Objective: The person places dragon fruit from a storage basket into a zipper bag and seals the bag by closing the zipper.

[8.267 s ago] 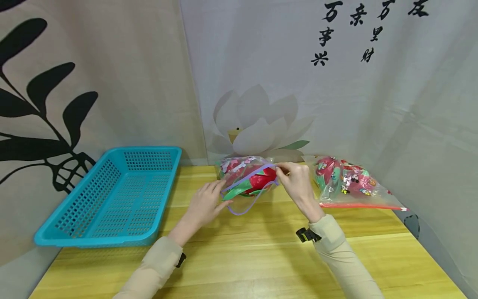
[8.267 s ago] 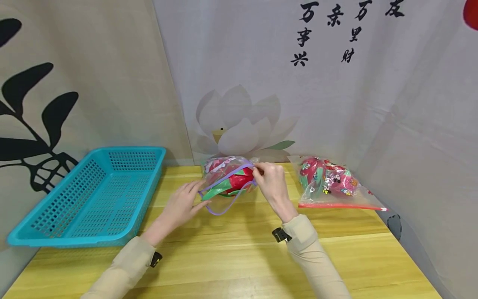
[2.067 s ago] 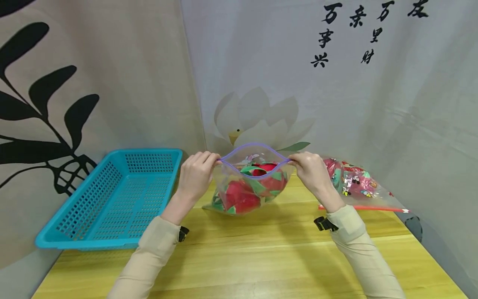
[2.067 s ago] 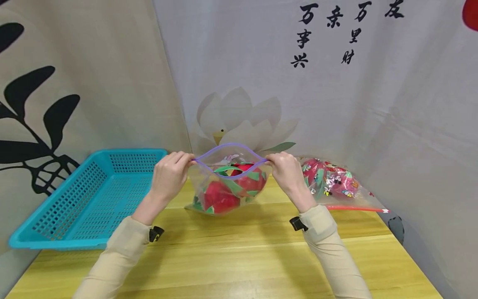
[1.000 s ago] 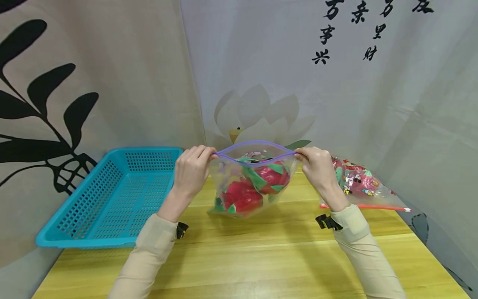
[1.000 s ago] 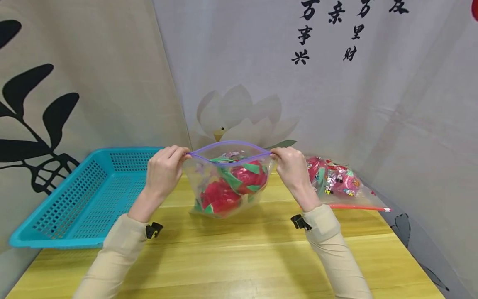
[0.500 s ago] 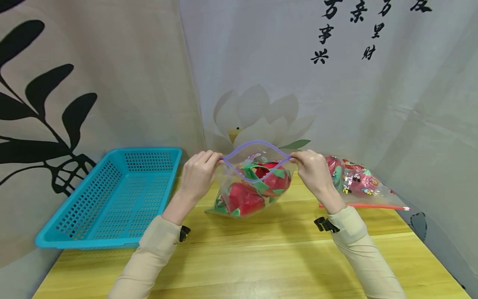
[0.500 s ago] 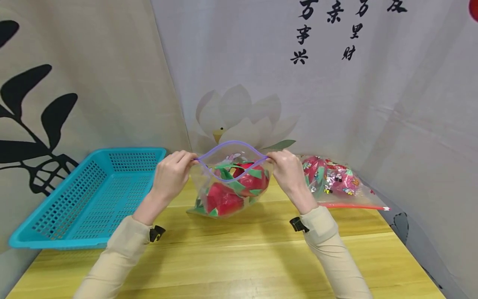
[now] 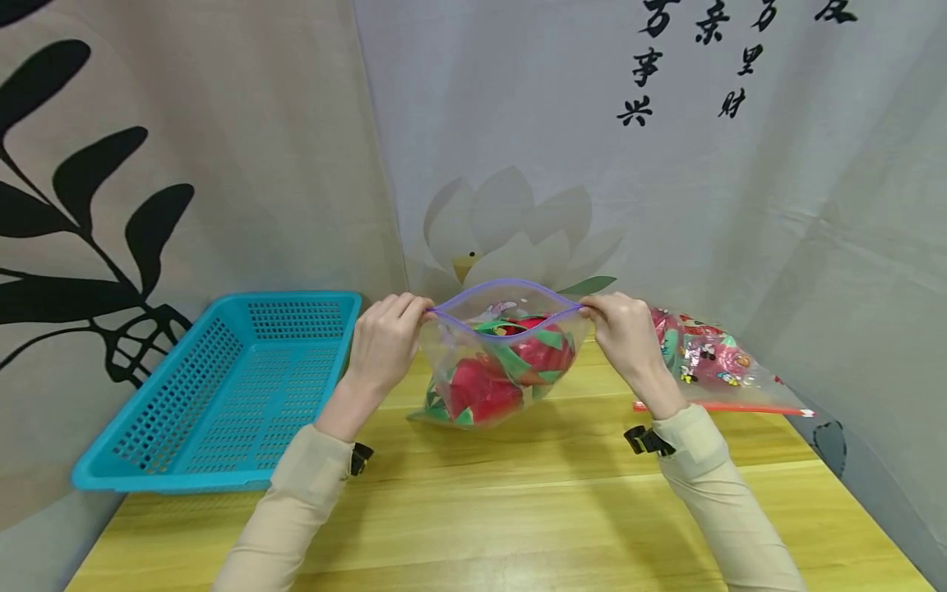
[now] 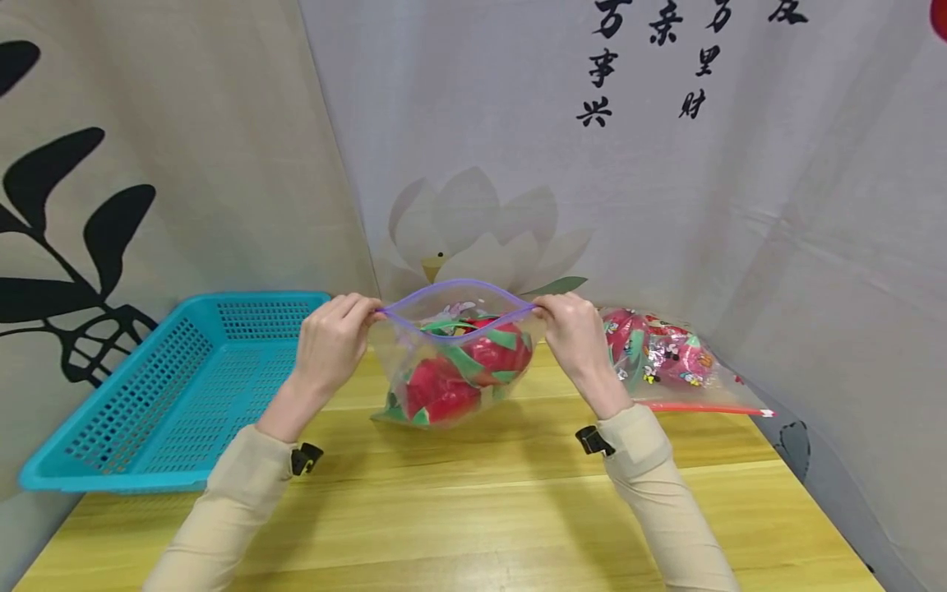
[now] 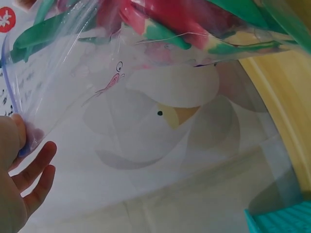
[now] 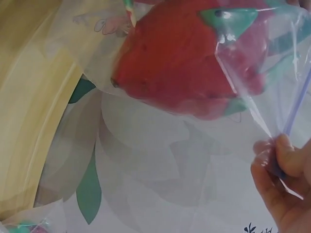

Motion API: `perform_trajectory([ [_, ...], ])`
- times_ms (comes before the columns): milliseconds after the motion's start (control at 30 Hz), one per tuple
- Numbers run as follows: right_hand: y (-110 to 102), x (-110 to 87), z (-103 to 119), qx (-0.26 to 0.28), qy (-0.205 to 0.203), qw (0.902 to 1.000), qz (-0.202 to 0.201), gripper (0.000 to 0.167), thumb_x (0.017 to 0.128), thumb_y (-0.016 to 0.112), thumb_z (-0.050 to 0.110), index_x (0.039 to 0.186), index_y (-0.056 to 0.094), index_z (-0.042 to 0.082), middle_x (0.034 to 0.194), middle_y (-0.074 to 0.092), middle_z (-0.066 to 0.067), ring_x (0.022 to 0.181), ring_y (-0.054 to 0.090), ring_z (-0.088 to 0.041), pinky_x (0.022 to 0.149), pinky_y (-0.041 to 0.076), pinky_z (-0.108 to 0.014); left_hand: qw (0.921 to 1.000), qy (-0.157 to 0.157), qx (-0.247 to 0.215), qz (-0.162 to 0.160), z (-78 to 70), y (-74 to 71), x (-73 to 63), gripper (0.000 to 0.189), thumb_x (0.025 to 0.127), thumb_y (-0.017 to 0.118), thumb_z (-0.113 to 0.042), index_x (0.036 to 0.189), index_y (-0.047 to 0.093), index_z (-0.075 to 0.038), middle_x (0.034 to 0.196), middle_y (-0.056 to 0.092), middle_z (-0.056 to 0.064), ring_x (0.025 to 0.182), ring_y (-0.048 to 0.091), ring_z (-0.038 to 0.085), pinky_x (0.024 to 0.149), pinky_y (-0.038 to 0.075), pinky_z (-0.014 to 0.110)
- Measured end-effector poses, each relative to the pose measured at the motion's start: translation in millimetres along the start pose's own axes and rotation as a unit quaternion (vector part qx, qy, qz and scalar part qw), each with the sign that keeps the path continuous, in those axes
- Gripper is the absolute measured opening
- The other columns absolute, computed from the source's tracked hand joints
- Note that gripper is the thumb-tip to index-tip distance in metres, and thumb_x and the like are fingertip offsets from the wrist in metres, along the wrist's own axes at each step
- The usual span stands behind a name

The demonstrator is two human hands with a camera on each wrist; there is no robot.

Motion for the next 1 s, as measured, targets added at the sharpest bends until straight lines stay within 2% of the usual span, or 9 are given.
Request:
perform_trajectory([
  [233,-11.2,8.2,6.4,-0.004,-0.007,0.9997,-0.025,0.008,0.081,0.07,0.003,0.083,0.073,-0.004,0.075,0.072,-0.017,0.064,0.065,-0.03,0.06,0.055,-0.039,0.9996,-0.024,-0.004,-0.011,8.7,-5.7,2.4,0.015,0.088,0.065,-0.018,0.085,0.068,-0.003,0.076,0.068,0.008,0.066,0.063,0.024,0.058,0.052,0.034],
  [433,-18.3,11.7,12.9,-0.005,-0.009,0.9992,-0.037,0.008,0.084,0.068,0.003,0.084,0.073,-0.003,0.077,0.072,-0.017,0.068,0.065,-0.03,0.065,0.055,-0.039,0.9993,-0.036,-0.01,-0.006,13.2,-5.3,2.0,0.017,0.088,0.064,-0.018,0.085,0.068,-0.003,0.076,0.067,0.009,0.065,0.062,0.025,0.056,0.051,0.034],
  [733,-21.1,10.1,19.5,-0.004,-0.015,0.9989,-0.045,0.008,0.083,0.068,0.002,0.083,0.073,-0.005,0.076,0.072,-0.018,0.068,0.065,-0.031,0.065,0.056,-0.039,0.9985,-0.038,-0.031,0.023,13.2,0.7,-2.0,0.014,0.089,0.063,-0.016,0.088,0.068,-0.003,0.077,0.067,0.008,0.068,0.062,0.023,0.06,0.054,0.034],
  [1000,-21.1,8.9,22.2,-0.001,-0.018,0.9986,-0.049,0.006,0.082,0.069,0.0,0.081,0.072,-0.005,0.074,0.072,-0.018,0.066,0.064,-0.03,0.064,0.055,-0.039,0.9964,-0.038,-0.057,0.05,12.4,5.9,-6.6,0.01,0.089,0.063,-0.011,0.093,0.066,-0.002,0.082,0.068,0.008,0.069,0.061,0.022,0.059,0.054,0.032],
])
Point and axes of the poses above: each hand's wrist, its own x-axis towards the middle knuckle, its own y-axis out of the palm, z = x × y, the point moved 10 cm from there along x, towards the middle knuckle
